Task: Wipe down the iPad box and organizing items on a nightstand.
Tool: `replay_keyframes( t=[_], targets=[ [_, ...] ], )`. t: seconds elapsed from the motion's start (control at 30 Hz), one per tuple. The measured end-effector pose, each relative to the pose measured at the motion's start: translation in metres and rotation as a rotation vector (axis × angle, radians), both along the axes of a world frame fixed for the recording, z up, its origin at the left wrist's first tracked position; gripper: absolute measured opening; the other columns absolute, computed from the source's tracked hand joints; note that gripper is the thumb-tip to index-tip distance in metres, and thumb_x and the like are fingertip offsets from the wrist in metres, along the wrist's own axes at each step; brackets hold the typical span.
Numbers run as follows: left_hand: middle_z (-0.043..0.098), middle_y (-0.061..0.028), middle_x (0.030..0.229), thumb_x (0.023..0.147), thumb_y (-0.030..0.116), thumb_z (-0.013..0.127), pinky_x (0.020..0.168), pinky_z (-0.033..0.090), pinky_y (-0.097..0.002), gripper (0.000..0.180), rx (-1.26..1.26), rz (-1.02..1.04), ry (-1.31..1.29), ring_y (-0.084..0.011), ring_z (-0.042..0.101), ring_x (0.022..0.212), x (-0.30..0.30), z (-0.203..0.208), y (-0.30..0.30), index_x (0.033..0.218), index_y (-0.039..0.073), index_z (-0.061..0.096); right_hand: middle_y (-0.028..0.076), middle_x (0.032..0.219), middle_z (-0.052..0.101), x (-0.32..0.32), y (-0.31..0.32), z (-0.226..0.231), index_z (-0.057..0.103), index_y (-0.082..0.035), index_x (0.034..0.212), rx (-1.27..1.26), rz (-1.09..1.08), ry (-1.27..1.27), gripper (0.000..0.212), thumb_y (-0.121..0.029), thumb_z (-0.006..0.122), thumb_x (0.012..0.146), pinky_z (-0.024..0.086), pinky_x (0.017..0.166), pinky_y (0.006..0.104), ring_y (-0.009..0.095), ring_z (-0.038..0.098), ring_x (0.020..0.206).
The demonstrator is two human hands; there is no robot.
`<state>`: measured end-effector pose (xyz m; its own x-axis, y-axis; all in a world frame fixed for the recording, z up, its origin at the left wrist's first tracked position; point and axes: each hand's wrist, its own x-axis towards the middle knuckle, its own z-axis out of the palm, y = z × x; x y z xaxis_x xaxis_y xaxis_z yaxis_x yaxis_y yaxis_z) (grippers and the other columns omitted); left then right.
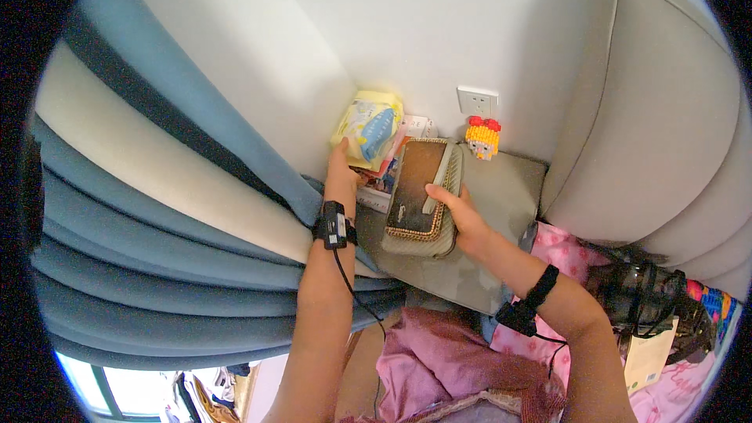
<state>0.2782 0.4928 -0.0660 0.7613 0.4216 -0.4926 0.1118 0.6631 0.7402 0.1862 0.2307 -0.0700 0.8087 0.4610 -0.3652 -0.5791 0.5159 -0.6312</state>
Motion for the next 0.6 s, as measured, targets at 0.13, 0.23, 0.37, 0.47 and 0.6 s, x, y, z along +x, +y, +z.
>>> replay_keyframes(
  t=[0.13, 0.23, 0.37, 0.47, 0.6],
  targets=[
    [0.052, -0.0136, 0.143, 0.094, 0.046, 0.065, 0.090, 0.049, -0.0633, 0.064, 0.052, 0.142, 0.017, -0.0358, 0.056, 0.124, 0.001, 0.006, 0.014, 0.146, 0.015, 0.044, 0.010, 0.130, 0.056, -0.009, 0.014, 0.014, 0.032, -0.011, 0.146, 0.014, 0.054, 0.023, 0.076, -0.025, 0.077, 0.087, 0.052, 0.098, 0.0430, 0.025, 0.060, 0.116],
    [0.054, -0.0131, 0.140, 0.094, 0.041, 0.066, 0.091, 0.053, -0.0599, 0.061, 0.159, -0.159, 0.192, -0.0335, 0.059, 0.122, 0.004, 0.036, -0.032, 0.145, 0.015, 0.045, 0.010, 0.130, 0.057, 0.002, -0.005, 0.011, 0.033, -0.010, 0.146, 0.013, 0.018, 0.009, 0.075, -0.026, 0.077, 0.087, 0.053, 0.098, 0.0429, 0.026, 0.060, 0.115],
    [0.058, -0.0107, 0.136, 0.094, 0.037, 0.065, 0.090, 0.056, -0.0504, 0.058, 0.168, -0.145, -0.197, -0.0293, 0.061, 0.119, -0.013, 0.021, 0.021, 0.144, 0.015, 0.046, 0.009, 0.125, 0.060, -0.016, 0.025, 0.025, 0.040, -0.010, 0.143, -0.007, 0.055, 0.050, 0.066, -0.027, 0.074, 0.090, 0.055, 0.096, 0.0414, 0.023, 0.063, 0.113],
    [0.057, -0.0103, 0.137, 0.093, 0.036, 0.064, 0.095, 0.053, -0.0485, 0.057, -0.189, -0.041, -0.164, -0.0301, 0.059, 0.121, -0.004, 0.042, 0.008, 0.143, 0.014, 0.047, 0.012, 0.125, 0.058, 0.003, 0.031, 0.016, 0.038, -0.006, 0.141, 0.007, 0.002, -0.049, 0.069, -0.024, 0.076, 0.087, 0.056, 0.093, 0.0451, 0.026, 0.060, 0.115],
    [0.057, -0.0106, 0.137, 0.093, 0.037, 0.064, 0.099, 0.050, -0.0489, 0.058, -0.186, -0.059, -0.307, -0.0312, 0.058, 0.123, -0.014, 0.084, -0.010, 0.143, 0.013, 0.047, 0.013, 0.124, 0.059, 0.050, 0.056, 0.008, 0.039, -0.005, 0.140, 0.007, -0.016, -0.071, 0.069, -0.022, 0.077, 0.086, 0.056, 0.092, 0.0458, 0.026, 0.060, 0.116]
  ],
)
